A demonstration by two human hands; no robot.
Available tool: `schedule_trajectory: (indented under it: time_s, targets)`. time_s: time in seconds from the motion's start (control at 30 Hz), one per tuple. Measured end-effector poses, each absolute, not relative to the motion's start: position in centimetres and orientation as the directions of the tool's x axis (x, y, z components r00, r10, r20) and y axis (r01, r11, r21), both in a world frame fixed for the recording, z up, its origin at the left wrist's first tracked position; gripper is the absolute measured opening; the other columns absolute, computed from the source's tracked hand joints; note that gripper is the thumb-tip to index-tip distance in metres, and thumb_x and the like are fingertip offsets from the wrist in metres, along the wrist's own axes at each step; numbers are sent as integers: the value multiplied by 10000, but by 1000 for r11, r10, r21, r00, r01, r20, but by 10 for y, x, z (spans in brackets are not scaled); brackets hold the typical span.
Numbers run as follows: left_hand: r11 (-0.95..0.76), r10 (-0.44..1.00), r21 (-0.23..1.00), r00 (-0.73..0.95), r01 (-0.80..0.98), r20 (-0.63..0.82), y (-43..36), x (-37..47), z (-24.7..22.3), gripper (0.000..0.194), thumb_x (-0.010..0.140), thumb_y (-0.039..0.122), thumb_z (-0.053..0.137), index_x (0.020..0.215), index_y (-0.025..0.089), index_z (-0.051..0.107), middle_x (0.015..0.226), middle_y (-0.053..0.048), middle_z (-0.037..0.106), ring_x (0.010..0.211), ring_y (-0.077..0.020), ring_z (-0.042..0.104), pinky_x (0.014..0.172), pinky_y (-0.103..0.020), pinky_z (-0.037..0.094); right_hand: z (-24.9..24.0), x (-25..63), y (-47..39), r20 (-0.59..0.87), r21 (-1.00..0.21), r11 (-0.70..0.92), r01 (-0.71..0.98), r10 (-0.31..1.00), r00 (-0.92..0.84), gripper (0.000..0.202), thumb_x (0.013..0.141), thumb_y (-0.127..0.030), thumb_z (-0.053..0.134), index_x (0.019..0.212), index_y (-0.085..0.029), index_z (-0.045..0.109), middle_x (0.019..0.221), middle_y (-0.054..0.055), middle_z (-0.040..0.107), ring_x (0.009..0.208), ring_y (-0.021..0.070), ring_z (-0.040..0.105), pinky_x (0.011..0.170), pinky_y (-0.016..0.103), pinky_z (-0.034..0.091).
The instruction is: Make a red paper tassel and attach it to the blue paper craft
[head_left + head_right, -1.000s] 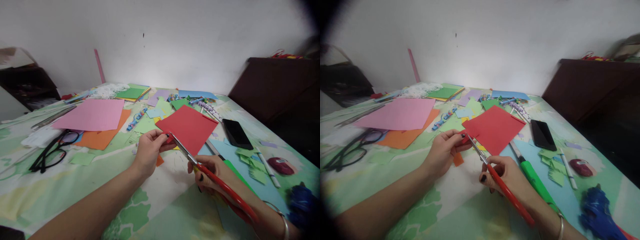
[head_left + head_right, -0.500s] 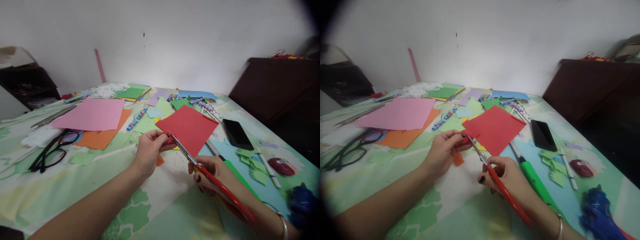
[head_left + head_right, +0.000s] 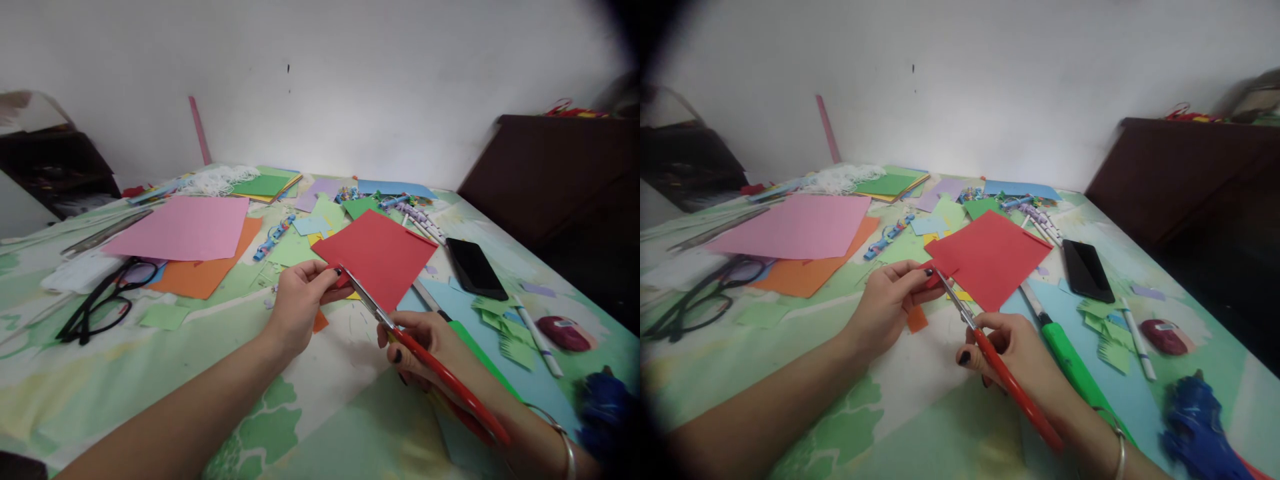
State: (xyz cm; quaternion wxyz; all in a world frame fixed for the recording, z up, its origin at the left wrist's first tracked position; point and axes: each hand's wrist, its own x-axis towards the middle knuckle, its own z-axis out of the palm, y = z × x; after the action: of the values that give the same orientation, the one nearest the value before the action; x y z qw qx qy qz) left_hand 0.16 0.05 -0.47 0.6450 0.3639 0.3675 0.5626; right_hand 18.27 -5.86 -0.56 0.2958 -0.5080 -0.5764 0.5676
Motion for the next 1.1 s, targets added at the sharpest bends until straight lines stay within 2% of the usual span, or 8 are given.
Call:
schedule_trajectory:
  time_s: [0.33, 0.57, 0.93, 1.1]
  targets:
    - [95, 993, 885, 99, -455, -56, 3, 1, -6, 82, 716, 153, 677, 673, 102, 629, 716, -57, 701, 739, -168, 702, 753, -300, 585, -5, 183, -60, -224, -959, -148, 243, 919, -323, 495, 679, -608, 716, 773, -152, 551, 520, -53, 429, 419, 60, 366, 381, 170, 292]
    - [88, 993, 882, 109, -463, -41, 2, 1, -6, 81, 733, 155, 658, 679, 112, 615, 734, -57, 709, 734, -162, 698, 744, -306, 586, -5, 184, -58, -182, -971, -106, 216, 911, -370, 595, 644, -693, 692, 805, -135, 564, 524, -27, 472, 425, 70, 390, 384, 174, 270]
    - [94, 993, 884, 106, -458, -51, 0, 1, -4, 75, 722, 156, 660, 678, 114, 616, 726, -56, 715, 724, -163, 699, 745, -308, 583, -4, 184, -59, -199, -967, -124, 221, 912, -359, 532, 676, -639, 706, 814, -143, 570, 523, -28, 496, 414, 62, 384, 384, 173, 291]
    - [95, 993, 884, 106, -457, -52, 0, 2, -5, 86, 720, 160, 667, 666, 112, 619, 711, -52, 707, 711, -155, 692, 737, -303, 583, -5, 183, -59, -210, -966, -139, 219, 916, -343, 519, 668, -620, 723, 804, -145, 566, 521, -44, 457, 409, 61, 375, 374, 171, 292]
